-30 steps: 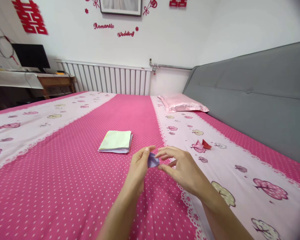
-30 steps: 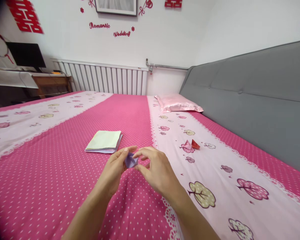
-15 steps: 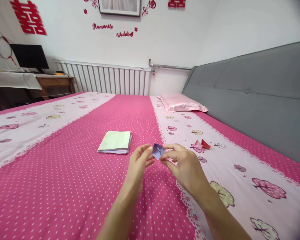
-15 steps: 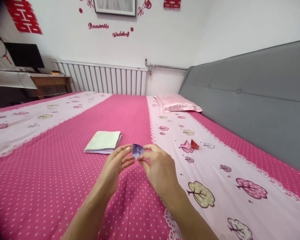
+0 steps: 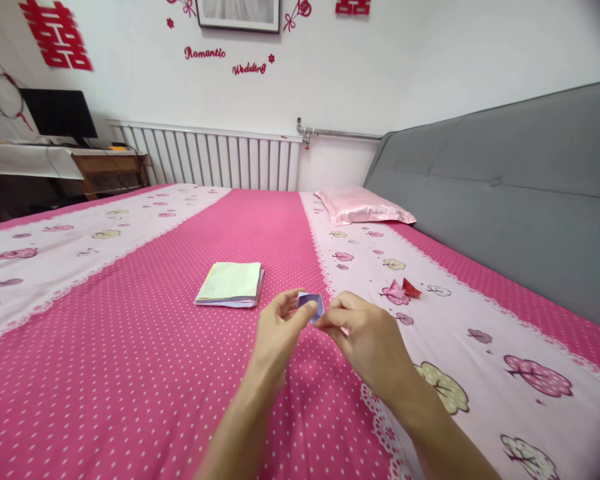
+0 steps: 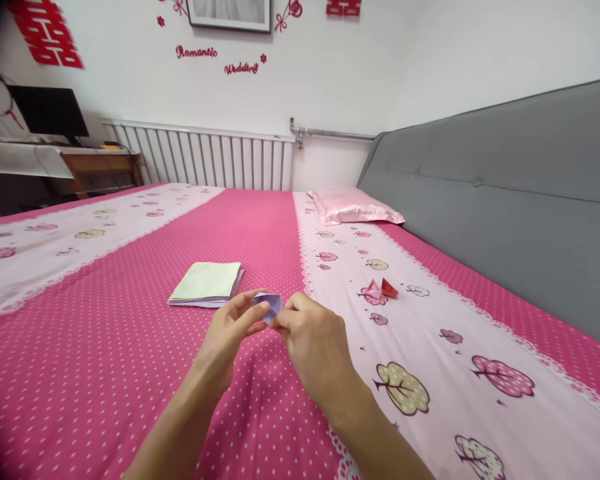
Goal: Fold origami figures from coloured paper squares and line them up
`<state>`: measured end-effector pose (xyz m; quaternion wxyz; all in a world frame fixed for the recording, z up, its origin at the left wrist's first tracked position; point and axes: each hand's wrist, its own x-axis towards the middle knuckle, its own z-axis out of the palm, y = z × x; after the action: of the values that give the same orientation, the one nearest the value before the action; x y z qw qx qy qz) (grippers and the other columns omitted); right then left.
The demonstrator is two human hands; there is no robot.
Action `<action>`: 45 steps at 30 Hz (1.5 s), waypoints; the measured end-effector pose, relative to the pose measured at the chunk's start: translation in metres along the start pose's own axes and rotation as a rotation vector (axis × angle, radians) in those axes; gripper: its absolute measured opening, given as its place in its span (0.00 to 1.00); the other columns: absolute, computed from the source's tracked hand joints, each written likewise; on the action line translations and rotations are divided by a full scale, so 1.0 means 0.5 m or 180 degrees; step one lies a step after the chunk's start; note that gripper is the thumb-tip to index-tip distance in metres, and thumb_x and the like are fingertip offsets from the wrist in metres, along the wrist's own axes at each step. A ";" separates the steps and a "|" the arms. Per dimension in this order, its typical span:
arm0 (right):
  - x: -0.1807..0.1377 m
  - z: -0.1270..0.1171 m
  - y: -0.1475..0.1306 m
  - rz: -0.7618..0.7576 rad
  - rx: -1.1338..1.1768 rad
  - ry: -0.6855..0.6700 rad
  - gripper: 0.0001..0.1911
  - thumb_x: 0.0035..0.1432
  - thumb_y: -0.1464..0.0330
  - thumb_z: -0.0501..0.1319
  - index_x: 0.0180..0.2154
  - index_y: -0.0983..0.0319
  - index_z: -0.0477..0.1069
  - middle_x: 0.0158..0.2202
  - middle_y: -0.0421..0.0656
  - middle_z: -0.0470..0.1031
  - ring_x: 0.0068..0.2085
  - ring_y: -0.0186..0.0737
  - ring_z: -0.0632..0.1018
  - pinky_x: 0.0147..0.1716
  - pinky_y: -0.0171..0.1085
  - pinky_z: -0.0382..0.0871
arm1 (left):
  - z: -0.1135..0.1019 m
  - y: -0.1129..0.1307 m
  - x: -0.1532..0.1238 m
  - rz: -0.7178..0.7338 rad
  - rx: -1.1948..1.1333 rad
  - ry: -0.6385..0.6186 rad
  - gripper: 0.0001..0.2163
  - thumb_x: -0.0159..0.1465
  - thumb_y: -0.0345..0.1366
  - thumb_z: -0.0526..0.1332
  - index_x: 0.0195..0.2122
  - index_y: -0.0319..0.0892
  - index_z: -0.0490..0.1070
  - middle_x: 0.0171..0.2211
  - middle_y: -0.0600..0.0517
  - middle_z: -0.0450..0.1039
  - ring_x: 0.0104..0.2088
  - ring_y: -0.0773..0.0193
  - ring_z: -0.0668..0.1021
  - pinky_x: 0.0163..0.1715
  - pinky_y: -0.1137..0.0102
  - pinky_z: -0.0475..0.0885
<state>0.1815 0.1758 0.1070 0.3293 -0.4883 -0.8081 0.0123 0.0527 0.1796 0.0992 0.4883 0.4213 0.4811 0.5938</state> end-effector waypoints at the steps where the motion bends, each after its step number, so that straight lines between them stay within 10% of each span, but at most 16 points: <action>1: 0.000 0.001 -0.002 -0.0054 -0.0068 -0.0033 0.08 0.54 0.74 0.59 0.27 0.57 0.75 0.26 0.37 0.69 0.24 0.30 0.69 0.23 0.31 0.59 | 0.000 -0.003 0.002 -0.0022 0.0064 -0.0026 0.19 0.48 0.40 0.65 0.39 0.35 0.71 0.36 0.45 0.74 0.38 0.59 0.74 0.37 0.68 0.69; 16: -0.002 -0.005 0.005 -0.0262 0.0164 -0.0152 0.11 0.57 0.71 0.56 0.33 0.53 0.77 0.28 0.38 0.74 0.26 0.32 0.73 0.26 0.32 0.63 | 0.004 -0.007 -0.003 -0.0264 -0.0176 -0.0171 0.08 0.49 0.33 0.62 0.29 0.36 0.69 0.25 0.53 0.69 0.27 0.68 0.72 0.33 0.70 0.70; 27: 0.025 0.001 0.035 0.0278 0.0138 -0.0150 0.07 0.53 0.73 0.61 0.31 0.56 0.76 0.31 0.38 0.78 0.30 0.33 0.76 0.33 0.33 0.66 | 0.003 -0.013 0.020 0.0054 0.0343 0.0167 0.25 0.50 0.45 0.65 0.46 0.37 0.66 0.50 0.40 0.66 0.47 0.55 0.71 0.43 0.64 0.67; 45: 0.020 -0.117 0.407 0.2475 -0.1603 0.0141 0.13 0.56 0.73 0.54 0.38 0.57 0.75 0.40 0.43 0.77 0.43 0.43 0.75 0.36 0.36 0.65 | -0.007 -0.047 0.043 0.0001 0.0900 0.0006 0.29 0.44 0.53 0.65 0.42 0.37 0.71 0.29 0.46 0.73 0.32 0.55 0.76 0.34 0.61 0.68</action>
<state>0.3693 0.2726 0.0885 0.1886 -0.8200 -0.5355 -0.0722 0.0498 0.2014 0.0759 0.4236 0.4854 0.5604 0.5205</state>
